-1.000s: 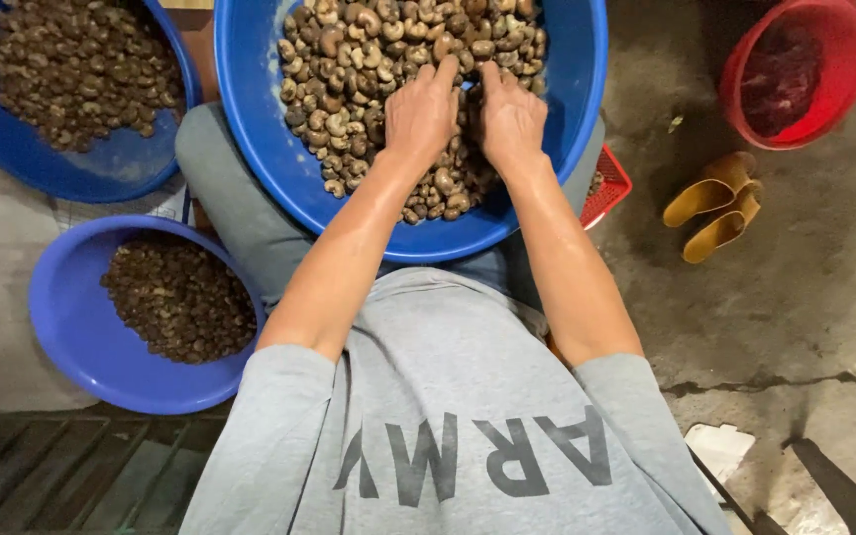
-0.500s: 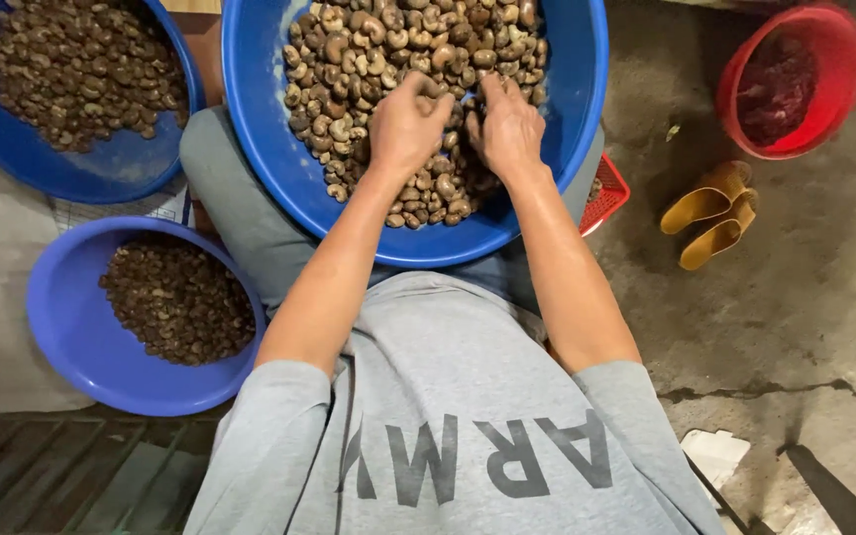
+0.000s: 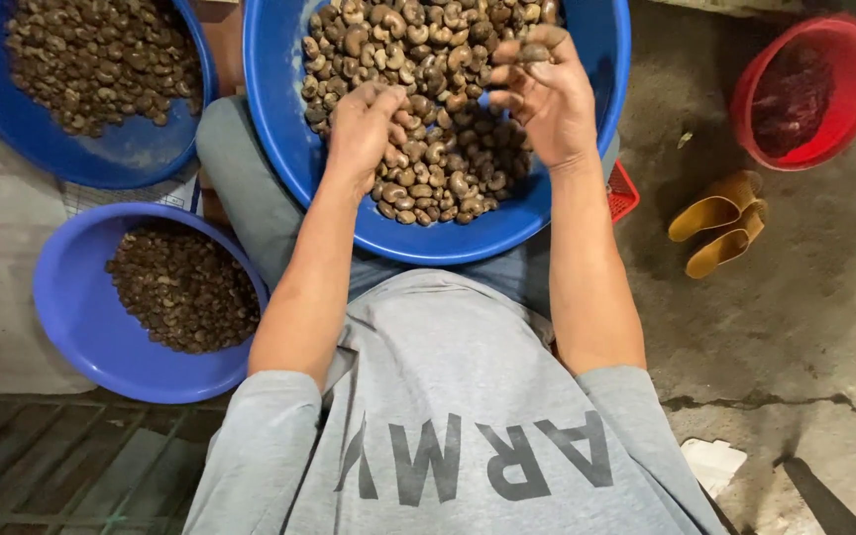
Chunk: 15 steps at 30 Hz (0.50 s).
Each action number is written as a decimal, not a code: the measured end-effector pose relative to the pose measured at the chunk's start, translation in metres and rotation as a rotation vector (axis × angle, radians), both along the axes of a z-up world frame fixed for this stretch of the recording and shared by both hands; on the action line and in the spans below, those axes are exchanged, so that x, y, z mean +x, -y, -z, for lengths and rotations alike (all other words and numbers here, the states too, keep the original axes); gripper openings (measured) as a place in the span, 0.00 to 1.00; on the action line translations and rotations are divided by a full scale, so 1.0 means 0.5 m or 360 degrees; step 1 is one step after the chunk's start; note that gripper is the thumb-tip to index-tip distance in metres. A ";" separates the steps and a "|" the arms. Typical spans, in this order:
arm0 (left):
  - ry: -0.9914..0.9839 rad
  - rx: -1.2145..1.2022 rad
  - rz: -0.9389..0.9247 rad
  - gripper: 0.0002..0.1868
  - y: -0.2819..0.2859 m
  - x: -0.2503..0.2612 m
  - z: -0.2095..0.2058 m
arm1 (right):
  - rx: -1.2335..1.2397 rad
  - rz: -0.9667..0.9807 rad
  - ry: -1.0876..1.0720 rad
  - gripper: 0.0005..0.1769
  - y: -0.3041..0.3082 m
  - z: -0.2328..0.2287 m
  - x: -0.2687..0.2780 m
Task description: Manually sorting nuts from a large central basin into smaller peripheral basins based on quality or type.
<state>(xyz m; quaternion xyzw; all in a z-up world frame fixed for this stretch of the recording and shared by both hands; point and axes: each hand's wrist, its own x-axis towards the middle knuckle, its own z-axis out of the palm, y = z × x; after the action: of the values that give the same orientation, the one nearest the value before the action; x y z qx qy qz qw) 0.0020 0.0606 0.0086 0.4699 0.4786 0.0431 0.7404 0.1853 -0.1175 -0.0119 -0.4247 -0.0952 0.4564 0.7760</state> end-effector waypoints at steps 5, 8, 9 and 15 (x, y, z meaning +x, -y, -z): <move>-0.0169 0.0383 0.0251 0.07 0.016 -0.002 0.027 | -0.0383 0.0172 0.0083 0.12 -0.020 0.003 0.003; -0.0224 0.0668 0.0449 0.10 0.019 0.004 0.036 | -0.1032 0.0132 0.0953 0.12 -0.034 0.020 -0.018; -0.0279 0.0689 0.0551 0.11 0.020 0.006 0.036 | -0.1232 -0.0004 0.1627 0.09 -0.036 0.028 -0.027; -0.0252 0.1173 0.0704 0.28 0.027 0.057 0.067 | -0.1546 -0.0188 0.2628 0.23 -0.035 0.113 -0.046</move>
<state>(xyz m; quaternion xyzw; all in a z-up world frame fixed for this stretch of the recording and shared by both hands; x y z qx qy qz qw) 0.0306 0.0470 -0.0251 0.7959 0.3743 0.0152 0.4757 0.1622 -0.1002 -0.0684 -0.8822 -0.4336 0.0412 0.1790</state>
